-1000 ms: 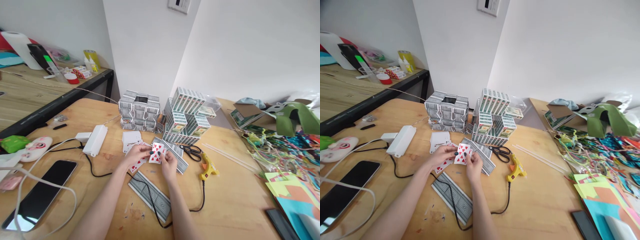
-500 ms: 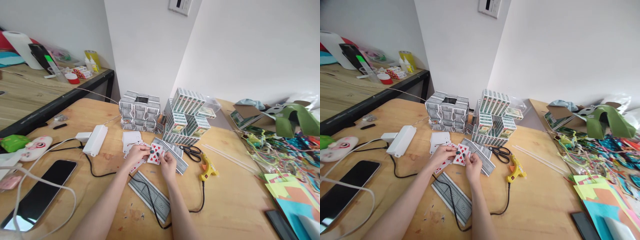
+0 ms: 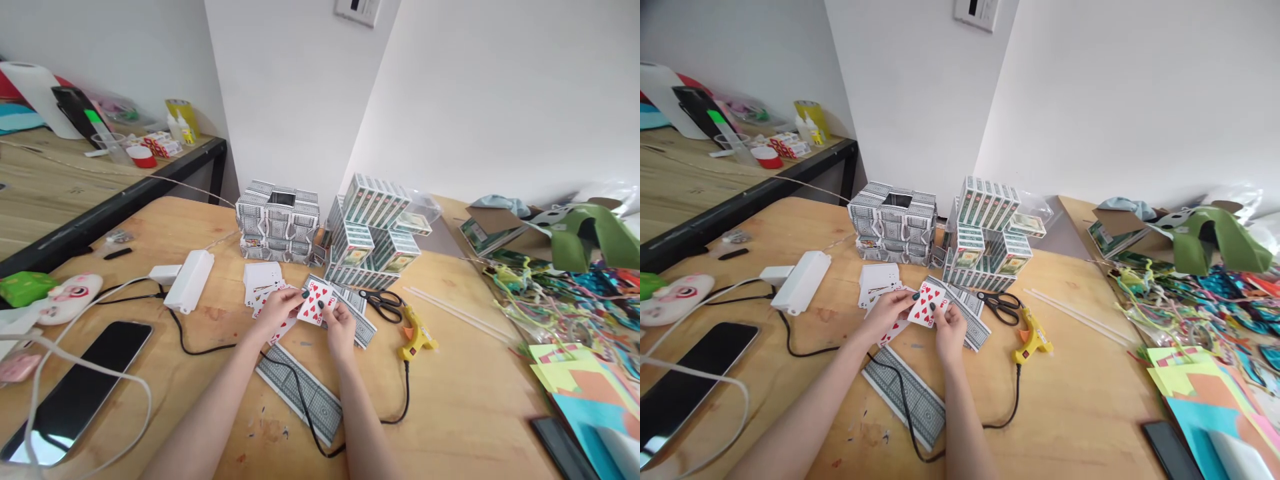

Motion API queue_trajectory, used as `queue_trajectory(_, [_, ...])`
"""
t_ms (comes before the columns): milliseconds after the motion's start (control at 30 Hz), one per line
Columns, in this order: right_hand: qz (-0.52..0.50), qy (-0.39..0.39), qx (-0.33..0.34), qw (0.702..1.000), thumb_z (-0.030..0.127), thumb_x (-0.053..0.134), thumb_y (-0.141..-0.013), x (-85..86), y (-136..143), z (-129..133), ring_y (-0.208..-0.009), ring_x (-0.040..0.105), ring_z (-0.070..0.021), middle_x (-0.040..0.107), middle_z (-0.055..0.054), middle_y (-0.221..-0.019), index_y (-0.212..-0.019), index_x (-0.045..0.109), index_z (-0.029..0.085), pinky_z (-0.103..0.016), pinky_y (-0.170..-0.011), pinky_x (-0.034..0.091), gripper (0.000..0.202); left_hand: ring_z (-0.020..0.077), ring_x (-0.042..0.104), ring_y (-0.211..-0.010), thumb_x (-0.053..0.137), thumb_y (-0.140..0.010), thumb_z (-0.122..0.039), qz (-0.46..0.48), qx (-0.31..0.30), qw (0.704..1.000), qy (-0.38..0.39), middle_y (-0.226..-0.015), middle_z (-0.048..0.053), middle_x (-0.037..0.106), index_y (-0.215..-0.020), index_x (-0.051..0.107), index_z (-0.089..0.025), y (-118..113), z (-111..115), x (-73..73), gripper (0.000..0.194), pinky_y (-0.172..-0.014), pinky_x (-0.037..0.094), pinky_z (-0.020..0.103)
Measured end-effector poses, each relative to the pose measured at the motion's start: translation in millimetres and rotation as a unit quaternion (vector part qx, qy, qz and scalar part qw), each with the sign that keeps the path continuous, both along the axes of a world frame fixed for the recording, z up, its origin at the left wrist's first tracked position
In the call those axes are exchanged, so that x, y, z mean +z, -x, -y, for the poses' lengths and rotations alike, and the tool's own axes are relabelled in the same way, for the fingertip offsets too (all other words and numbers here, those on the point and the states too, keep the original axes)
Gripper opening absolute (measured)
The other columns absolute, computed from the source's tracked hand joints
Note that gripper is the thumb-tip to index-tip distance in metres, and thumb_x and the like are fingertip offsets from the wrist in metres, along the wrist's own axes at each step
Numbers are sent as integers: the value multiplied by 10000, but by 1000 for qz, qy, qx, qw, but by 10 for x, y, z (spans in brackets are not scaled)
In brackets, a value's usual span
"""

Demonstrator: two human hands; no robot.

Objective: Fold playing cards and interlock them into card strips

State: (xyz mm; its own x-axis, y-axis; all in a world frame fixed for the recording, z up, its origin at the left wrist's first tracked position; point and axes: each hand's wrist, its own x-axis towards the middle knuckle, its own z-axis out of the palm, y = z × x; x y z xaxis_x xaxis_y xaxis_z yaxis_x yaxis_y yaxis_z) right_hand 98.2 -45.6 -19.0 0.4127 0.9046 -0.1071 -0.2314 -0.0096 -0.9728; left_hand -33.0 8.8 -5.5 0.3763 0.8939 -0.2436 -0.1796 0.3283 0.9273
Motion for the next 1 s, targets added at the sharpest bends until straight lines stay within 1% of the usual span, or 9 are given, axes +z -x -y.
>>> queue_trajectory(67, [-10,-4,-17,1000,440,667,-640,9,-4,-8,-447,409,-85,528,30,-527,-626,462,184,-219,-446,330,328,149,614,-663,653,-681,-300,48,-38,996,58,-716,51,664,-802,648,-116,36,2,25,220,-639,499,272])
queue_trajectory(100, [-11,-6,-23,1000,444,665,-639,14,-4,-11,-445,409,-86,528,29,-524,-628,462,184,-221,-446,332,329,154,623,-693,653,-688,-268,63,-50,993,82,-746,63,673,-824,654,-117,54,5,33,204,-675,505,284])
queue_trajectory(200, [2,-12,-35,999,452,666,-634,21,3,-17,-434,387,-80,509,38,-504,-611,443,188,-216,-433,319,346,146,634,-746,638,-695,-133,79,-52,988,124,-797,68,686,-861,665,-127,83,11,35,168,-735,504,270])
queue_trajectory(300, [11,-15,-37,999,455,667,-633,21,10,-12,-434,368,-72,487,46,-494,-590,411,193,-207,-424,306,369,133,632,-734,619,-703,-81,80,-40,986,144,-788,67,688,-849,669,-121,72,11,11,159,-703,507,239])
queue_trajectory(400, [6,-21,-31,999,443,667,-643,19,8,0,-457,388,-76,495,40,-519,-611,428,188,-205,-437,319,352,112,621,-680,629,-690,-63,76,-28,985,155,-766,63,687,-831,670,-118,48,4,-14,157,-645,503,210])
queue_trajectory(533, [4,-20,-26,999,430,665,-653,14,-2,10,-491,431,-89,526,23,-559,-655,473,176,-208,-458,342,318,101,603,-629,658,-653,-61,55,-4,987,151,-736,60,681,-779,674,-112,33,-2,-13,136,-593,487,198])
queue_trajectory(667, [11,-14,-32,999,454,667,-640,9,-3,7,-490,446,-96,544,10,-567,-666,488,170,-212,-455,351,336,108,596,-603,710,-606,-126,23,0,992,124,-695,50,672,-726,675,-108,29,2,4,125,-574,478,213])
queue_trajectory(833, [17,-14,-48,999,458,673,-628,-6,-2,1,-446,388,-76,479,51,-503,-602,437,187,-209,-447,325,360,110,599,-625,725,-573,-156,-7,11,995,103,-699,40,679,-738,691,-124,24,6,-18,172,-602,474,213])
queue_trajectory(1000, [17,-10,-43,999,450,670,-634,-35,-12,-5,-436,356,-73,438,65,-480,-594,415,194,-209,-437,298,363,97,565,-569,712,-565,-188,-43,10,996,77,-658,20,667,-745,701,-134,14,-7,-41,188,-571,450,212])
